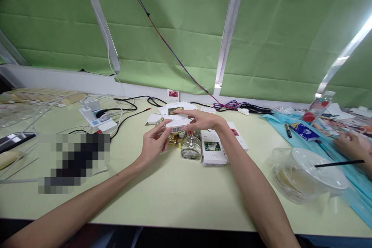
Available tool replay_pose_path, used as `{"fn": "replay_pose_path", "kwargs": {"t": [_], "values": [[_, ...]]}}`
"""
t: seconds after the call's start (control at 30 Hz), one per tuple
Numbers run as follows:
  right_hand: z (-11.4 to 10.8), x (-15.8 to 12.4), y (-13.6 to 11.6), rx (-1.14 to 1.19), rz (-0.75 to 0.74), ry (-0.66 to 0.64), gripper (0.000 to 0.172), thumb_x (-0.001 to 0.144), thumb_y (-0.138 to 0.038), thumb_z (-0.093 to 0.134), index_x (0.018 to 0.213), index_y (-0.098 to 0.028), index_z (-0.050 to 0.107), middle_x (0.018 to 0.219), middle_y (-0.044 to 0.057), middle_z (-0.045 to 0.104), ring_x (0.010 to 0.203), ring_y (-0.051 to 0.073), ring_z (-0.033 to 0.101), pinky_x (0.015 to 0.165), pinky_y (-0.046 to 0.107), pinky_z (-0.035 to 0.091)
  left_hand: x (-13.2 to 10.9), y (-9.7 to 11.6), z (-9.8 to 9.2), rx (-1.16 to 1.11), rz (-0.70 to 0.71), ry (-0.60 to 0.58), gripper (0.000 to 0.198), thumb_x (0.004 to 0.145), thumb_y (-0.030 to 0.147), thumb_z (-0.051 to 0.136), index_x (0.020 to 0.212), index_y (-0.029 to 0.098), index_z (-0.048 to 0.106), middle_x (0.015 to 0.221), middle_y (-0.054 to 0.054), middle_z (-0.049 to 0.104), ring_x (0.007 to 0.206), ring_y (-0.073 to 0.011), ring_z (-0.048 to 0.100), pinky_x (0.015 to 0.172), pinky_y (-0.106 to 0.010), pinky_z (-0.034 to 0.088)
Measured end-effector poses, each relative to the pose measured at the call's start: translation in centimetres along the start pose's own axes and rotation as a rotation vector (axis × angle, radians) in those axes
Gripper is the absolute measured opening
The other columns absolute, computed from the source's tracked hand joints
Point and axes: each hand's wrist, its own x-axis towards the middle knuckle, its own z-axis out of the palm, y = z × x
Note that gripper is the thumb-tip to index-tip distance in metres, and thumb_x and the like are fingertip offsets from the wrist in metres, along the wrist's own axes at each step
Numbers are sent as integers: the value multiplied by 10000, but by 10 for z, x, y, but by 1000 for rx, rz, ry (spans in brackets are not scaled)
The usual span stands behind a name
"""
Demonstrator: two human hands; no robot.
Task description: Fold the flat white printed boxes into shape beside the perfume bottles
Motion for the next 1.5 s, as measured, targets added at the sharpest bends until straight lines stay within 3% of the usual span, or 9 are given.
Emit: {"fn": "replay_pose_path", "kwargs": {"t": [0.27, 0.47, 0.6, 0.73, 0.87, 1.07, 1.37, 1.5], "values": [[1, -2, -3, 46, 6, -11, 793, 909, -451, 754, 1606, -404, 379, 1760, 56, 132, 1029, 193, 694, 859, 381, 640, 0, 0, 0, 5, -8, 0, 609, 824, 536, 765, 1299, 158, 709, 651, 28, 589, 389, -49, 396, 370, -201, 308], [0, -2, -2, 61, 13, 6, 813, 882, -411, 783, 1596, -427, 393, 1744, 44, 204, 896, 159, 705, 875, 417, 638, 0, -1, 0, -13, -10, 1, 588, 826, 538, 767, 1286, 176, 709, 680, 34, 570, 387, -45, 406, 354, -196, 298], [0, -1, 1, 77, 2, 25, 839, 856, -342, 802, 1592, -415, 404, 1746, 26, 204, 1122, 226, 673, 926, 417, 630, 0, 0, 0, -26, -5, -6, 587, 817, 538, 778, 1282, 188, 709, 706, 33, 566, 392, -43, 418, 344, -194, 295], [1, 1, 2, 39, -14, 57, 898, 795, -289, 846, 1587, -373, 431, 1736, 30, 244, 1381, 302, 525, 1058, 442, 574, -1, 2, 0, -29, -4, -26, 629, 814, 552, 780, 1314, 182, 688, 676, 41, 556, 394, -48, 416, 343, -194, 301], [1, 0, -3, 42, 2, 60, 923, 803, -355, 855, 1603, -382, 396, 1733, 20, 251, 1468, 336, 434, 1074, 463, 567, -1, 1, -1, -25, 7, -21, 610, 824, 549, 775, 1306, 184, 694, 664, 43, 551, 386, -48, 412, 342, -197, 303], [2, -1, -5, 112, 33, 87, 910, 860, -454, 799, 1632, -396, 320, 1746, 7, 198, 1456, 355, 445, 881, 412, 658, -1, -3, -3, 11, 25, -28, 557, 895, 536, 712, 1339, 201, 687, 530, 60, 505, 372, -72, 413, 374, -207, 326], [1, 1, -3, 89, 34, 91, 932, 853, -412, 811, 1638, -393, 309, 1738, 24, 223, 1387, 351, 528, 1030, 495, 597, -1, -4, -2, 20, 14, -20, 574, 885, 544, 716, 1331, 184, 698, 479, 70, 463, 375, -75, 388, 376, -200, 309], [1, 1, -1, 92, 9, 85, 921, 866, -424, 795, 1641, -400, 296, 1734, 32, 232, 1293, 327, 597, 949, 484, 639, -1, -3, -2, 14, 4, -10, 594, 867, 556, 726, 1313, 164, 710, 479, 72, 453, 380, -72, 379, 379, -198, 307]]}}
